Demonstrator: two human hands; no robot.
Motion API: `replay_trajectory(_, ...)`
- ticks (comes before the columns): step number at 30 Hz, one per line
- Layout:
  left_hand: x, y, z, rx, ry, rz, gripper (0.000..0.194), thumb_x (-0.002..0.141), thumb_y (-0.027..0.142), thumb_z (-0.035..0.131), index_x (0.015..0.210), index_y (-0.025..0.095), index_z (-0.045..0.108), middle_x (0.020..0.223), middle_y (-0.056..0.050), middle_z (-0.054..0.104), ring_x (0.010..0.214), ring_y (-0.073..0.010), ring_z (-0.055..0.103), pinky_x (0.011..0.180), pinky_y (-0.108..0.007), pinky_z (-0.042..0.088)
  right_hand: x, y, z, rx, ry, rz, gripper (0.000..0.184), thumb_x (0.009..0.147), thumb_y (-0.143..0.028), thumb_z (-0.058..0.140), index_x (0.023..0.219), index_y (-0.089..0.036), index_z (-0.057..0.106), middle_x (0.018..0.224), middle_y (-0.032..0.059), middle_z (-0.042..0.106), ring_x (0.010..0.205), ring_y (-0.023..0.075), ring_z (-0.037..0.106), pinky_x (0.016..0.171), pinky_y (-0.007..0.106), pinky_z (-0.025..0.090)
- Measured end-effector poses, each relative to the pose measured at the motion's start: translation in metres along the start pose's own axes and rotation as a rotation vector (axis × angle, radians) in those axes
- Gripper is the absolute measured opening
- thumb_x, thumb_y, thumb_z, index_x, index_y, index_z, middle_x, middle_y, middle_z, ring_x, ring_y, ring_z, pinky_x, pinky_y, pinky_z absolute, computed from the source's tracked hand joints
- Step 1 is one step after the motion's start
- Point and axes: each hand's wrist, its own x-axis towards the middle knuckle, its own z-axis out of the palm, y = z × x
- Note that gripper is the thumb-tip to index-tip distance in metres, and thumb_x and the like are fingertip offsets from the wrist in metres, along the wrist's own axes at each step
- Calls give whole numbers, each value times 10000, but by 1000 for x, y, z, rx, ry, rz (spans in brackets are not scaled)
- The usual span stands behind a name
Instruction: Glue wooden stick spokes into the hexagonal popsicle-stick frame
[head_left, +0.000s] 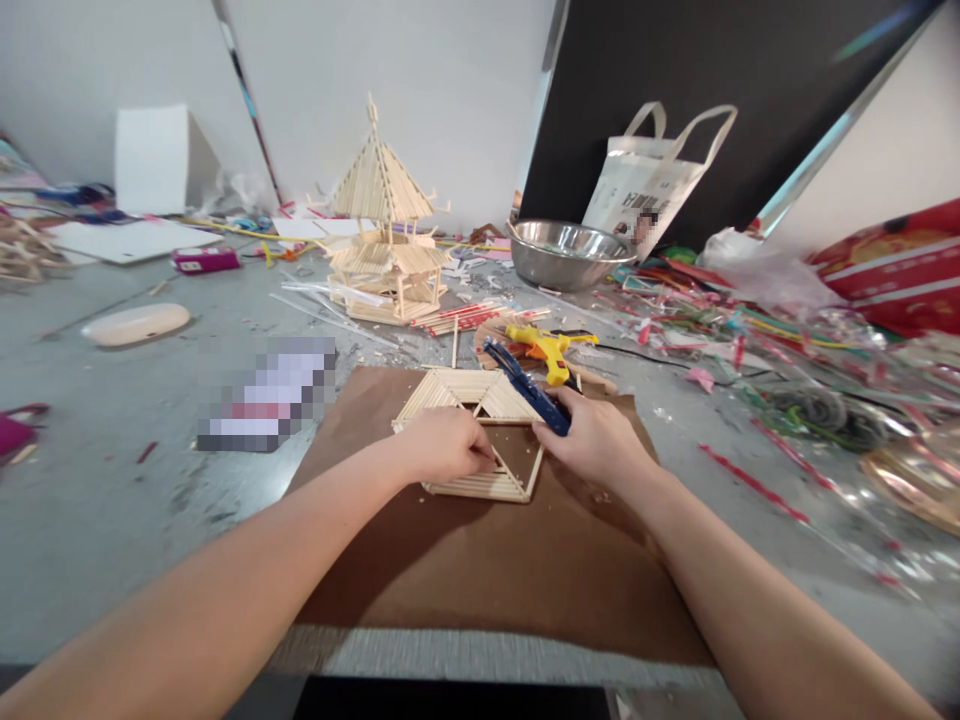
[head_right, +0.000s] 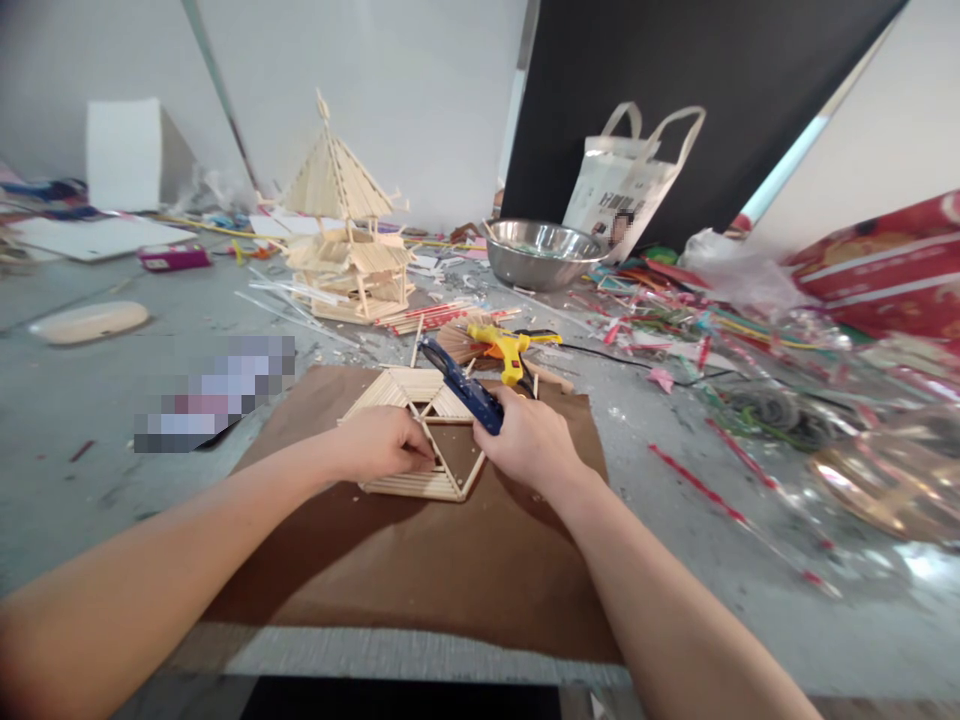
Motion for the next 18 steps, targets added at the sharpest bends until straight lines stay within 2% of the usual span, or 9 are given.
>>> replay_trajectory(18,4,-1,-4,-13,-64,-16,226,604,401,531,730,287,680,686,7,661,583,-138,525,495,-214,293,0,1,0,-14,7,6,394,698,-431,430,1031,-228,486,826,43,632,735,217,579,583,272,376)
